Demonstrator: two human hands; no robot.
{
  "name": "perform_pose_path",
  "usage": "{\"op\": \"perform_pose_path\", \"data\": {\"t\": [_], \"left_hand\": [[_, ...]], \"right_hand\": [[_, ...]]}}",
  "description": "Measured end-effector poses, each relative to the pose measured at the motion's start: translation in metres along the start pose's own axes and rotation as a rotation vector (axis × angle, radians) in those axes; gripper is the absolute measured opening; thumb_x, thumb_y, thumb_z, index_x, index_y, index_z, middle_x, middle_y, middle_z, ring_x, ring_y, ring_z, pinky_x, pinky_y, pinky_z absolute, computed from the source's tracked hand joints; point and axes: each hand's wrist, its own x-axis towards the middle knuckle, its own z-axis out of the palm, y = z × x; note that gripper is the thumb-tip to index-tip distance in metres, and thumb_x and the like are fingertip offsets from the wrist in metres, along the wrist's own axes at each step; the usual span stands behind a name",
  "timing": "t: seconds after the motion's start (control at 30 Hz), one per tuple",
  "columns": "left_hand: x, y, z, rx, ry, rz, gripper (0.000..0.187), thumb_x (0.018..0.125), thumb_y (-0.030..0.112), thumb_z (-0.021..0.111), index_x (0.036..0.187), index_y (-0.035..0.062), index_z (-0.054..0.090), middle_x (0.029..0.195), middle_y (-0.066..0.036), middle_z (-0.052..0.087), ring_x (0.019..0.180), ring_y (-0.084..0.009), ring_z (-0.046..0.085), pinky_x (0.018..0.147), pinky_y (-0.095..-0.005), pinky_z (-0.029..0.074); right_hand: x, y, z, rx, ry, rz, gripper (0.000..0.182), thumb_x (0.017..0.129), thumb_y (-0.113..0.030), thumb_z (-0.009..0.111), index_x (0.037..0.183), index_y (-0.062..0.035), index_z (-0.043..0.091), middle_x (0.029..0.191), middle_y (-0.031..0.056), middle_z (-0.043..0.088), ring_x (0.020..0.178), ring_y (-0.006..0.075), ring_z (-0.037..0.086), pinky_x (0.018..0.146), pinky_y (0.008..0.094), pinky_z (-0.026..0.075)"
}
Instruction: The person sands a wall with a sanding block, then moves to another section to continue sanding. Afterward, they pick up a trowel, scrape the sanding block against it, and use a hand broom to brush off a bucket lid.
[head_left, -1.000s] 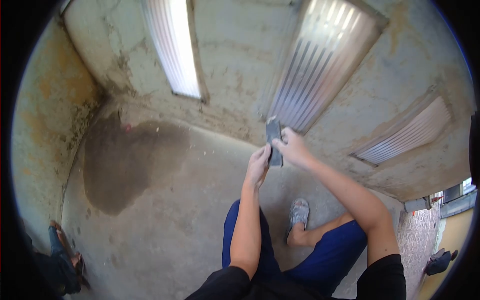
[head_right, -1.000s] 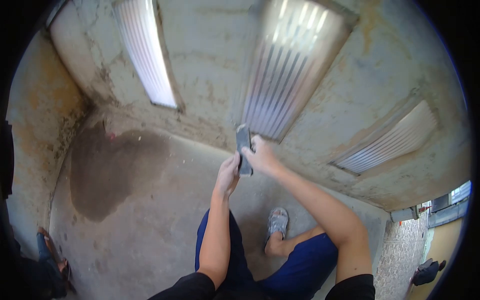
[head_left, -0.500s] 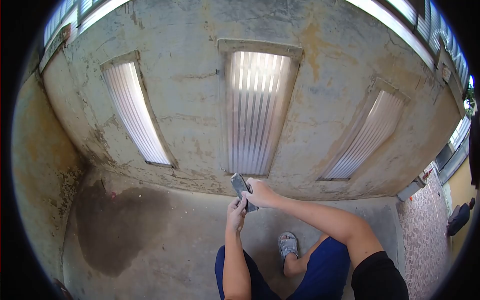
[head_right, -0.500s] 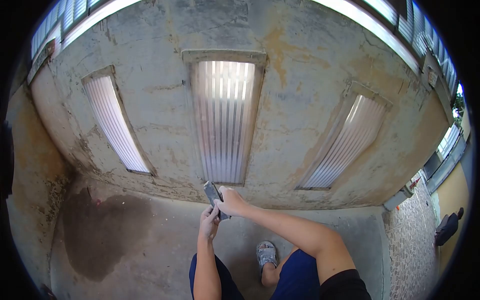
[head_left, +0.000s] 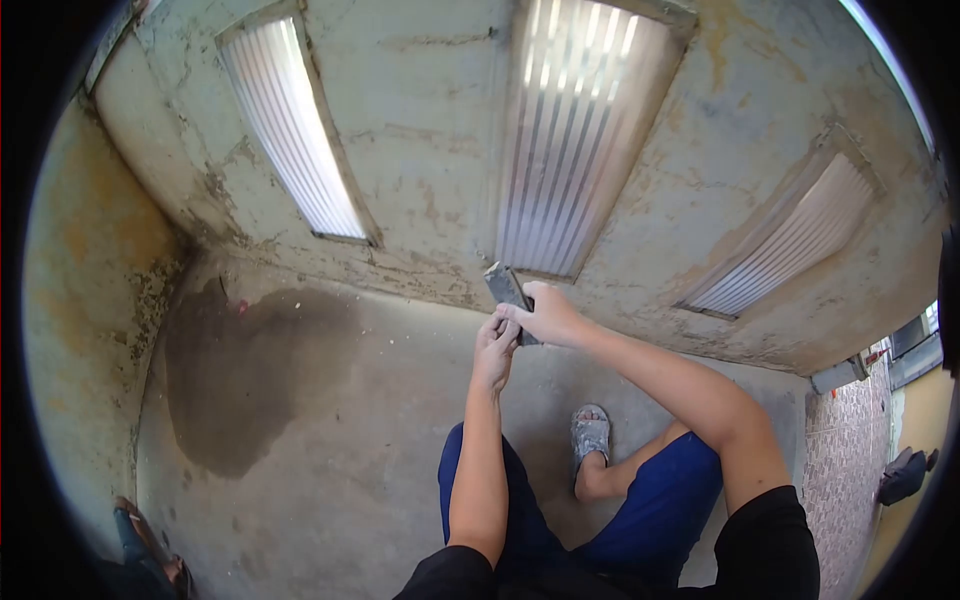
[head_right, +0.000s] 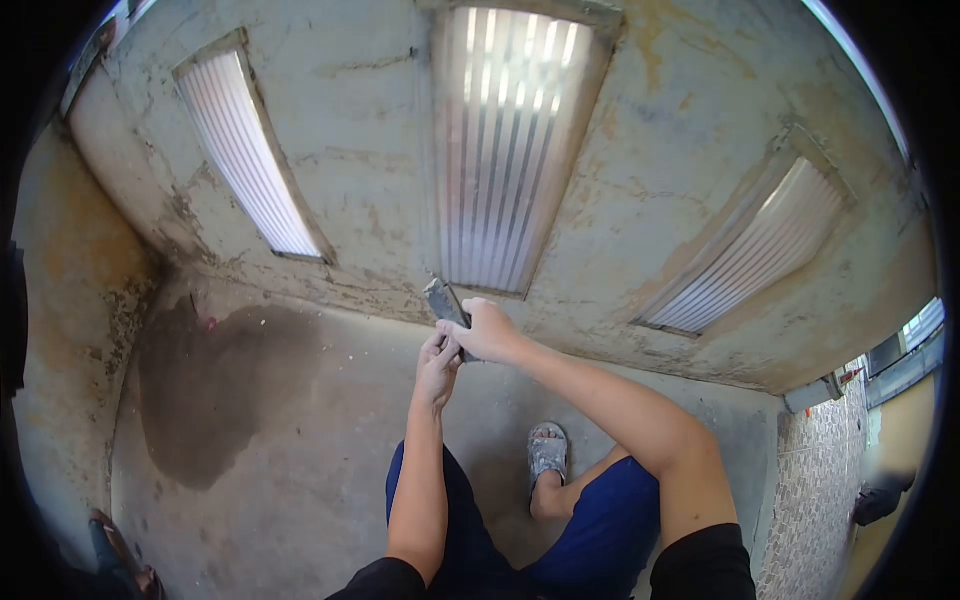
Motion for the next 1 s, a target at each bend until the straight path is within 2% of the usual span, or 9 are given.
{"op": "perform_pose_path", "data": {"t": [0.33, 0.37, 0.4, 0.47, 0.73, 0.83, 0.87, 0.93, 1.0], "left_hand": [[0.008, 0.000, 0.013, -0.060, -0.097, -0.064, 0.032, 0.099, 0.016, 0.059, 0.125, -0.0015, 0.057, 0.114, -0.006, 0.066, 0.103, -0.0121, 0.063, 0.091, -0.0271, 0.050], [0.007, 0.000, 0.012, -0.043, -0.070, -0.064, 0.032, 0.100, 0.019, 0.059, 0.123, -0.0029, 0.058, 0.114, -0.007, 0.067, 0.102, -0.0127, 0.064, 0.091, -0.0282, 0.051], [0.005, 0.001, 0.011, -0.046, -0.059, -0.069, 0.032, 0.100, 0.019, 0.059, 0.123, -0.0029, 0.058, 0.114, -0.007, 0.067, 0.102, -0.0127, 0.064, 0.091, -0.0282, 0.051], [0.005, 0.009, 0.005, 0.125, 0.006, -0.079, 0.032, 0.100, 0.021, 0.060, 0.121, -0.0027, 0.060, 0.112, -0.007, 0.068, 0.101, -0.0138, 0.065, 0.091, -0.0299, 0.052], [-0.044, 0.051, -0.114, 1.236, 0.433, -0.249, 0.050, 0.085, 0.033, 0.077, 0.118, -0.0021, 0.064, 0.108, -0.014, 0.070, 0.098, -0.0260, 0.067, 0.087, -0.0379, 0.052], [-0.102, 0.030, -0.166, 1.676, 0.629, -0.151, 0.063, 0.076, 0.034, 0.083, 0.122, -0.0022, 0.060, 0.122, -0.020, 0.064, 0.114, -0.0327, 0.060, 0.093, -0.0409, 0.050], [-0.125, 0.024, -0.174, 1.691, 0.636, -0.211, 0.072, 0.073, 0.035, 0.085, 0.129, -0.0008, 0.056, 0.132, -0.021, 0.057, 0.123, -0.0355, 0.053, 0.097, -0.0429, 0.047], [-0.171, 0.010, -0.185, 1.697, 0.667, -0.303, 0.082, 0.071, 0.036, 0.087, 0.135, 0.0005, 0.051, 0.141, -0.022, 0.050, 0.132, -0.0383, 0.045, 0.102, -0.0449, 0.045], [-0.202, -0.005, -0.191, 1.793, 0.743, -0.419, 0.110, 0.063, 0.034, 0.092, 0.150, 0.0036, 0.031, 0.158, -0.024, 0.023, 0.145, -0.0460, 0.024, 0.112, -0.0571, 0.034]], "right_hand": [[0.001, 0.024, 0.008, 0.104, 0.063, 0.042, 0.037, 0.092, -0.034, 0.066, 0.089, 0.0033, 0.066, 0.088, 0.0255, 0.067, 0.083, 0.0379, 0.067, 0.074, 0.0453, 0.049], [-0.001, 0.022, 0.006, 0.077, 0.063, 0.041, 0.034, 0.095, -0.030, 0.065, 0.090, 0.0034, 0.065, 0.080, 0.0145, 0.068, 0.073, 0.0185, 0.063, 0.069, 0.0378, 0.050], [-0.004, 0.021, 0.004, 0.080, 0.052, 0.047, 0.034, 0.095, -0.030, 0.065, 0.090, 0.0034, 0.065, 0.080, 0.0145, 0.068, 0.073, 0.0185, 0.063, 0.069, 0.0378, 0.050], [-0.004, 0.017, 0.001, 0.046, 0.083, 0.051, 0.037, 0.092, -0.033, 0.065, 0.089, 0.0037, 0.066, 0.090, 0.0254, 0.067, 0.086, 0.0397, 0.066, 0.077, 0.0458, 0.049], [-0.001, 0.024, 0.022, -0.049, -0.149, 0.072, 0.036, 0.095, -0.032, 0.061, 0.090, 0.0038, 0.061, 0.094, 0.0282, 0.064, 0.093, 0.0398, 0.063, 0.082, 0.0473, 0.047], [0.011, 0.039, 0.073, -0.145, -0.277, -0.112, 0.035, 0.094, -0.030, 0.061, 0.092, 0.0051, 0.060, 0.093, 0.0283, 0.065, 0.091, 0.0436, 0.064, 0.081, 0.0490, 0.048], [0.015, 0.048, 0.094, -0.239, -0.293, -0.256, 0.034, 0.094, -0.029, 0.062, 0.094, 0.0053, 0.059, 0.093, 0.0288, 0.066, 0.090, 0.0450, 0.064, 0.081, 0.0497, 0.049], [0.017, 0.054, 0.138, -0.252, -0.376, -0.224, 0.034, 0.094, -0.028, 0.062, 0.098, 0.0049, 0.056, 0.092, 0.0296, 0.066, 0.091, 0.0461, 0.065, 0.081, 0.0507, 0.050], [0.011, 0.057, 0.181, -0.268, -0.447, -0.185, 0.034, 0.093, -0.027, 0.063, 0.103, 0.0044, 0.054, 0.092, 0.0303, 0.066, 0.091, 0.0471, 0.065, 0.082, 0.0518, 0.051]]}}
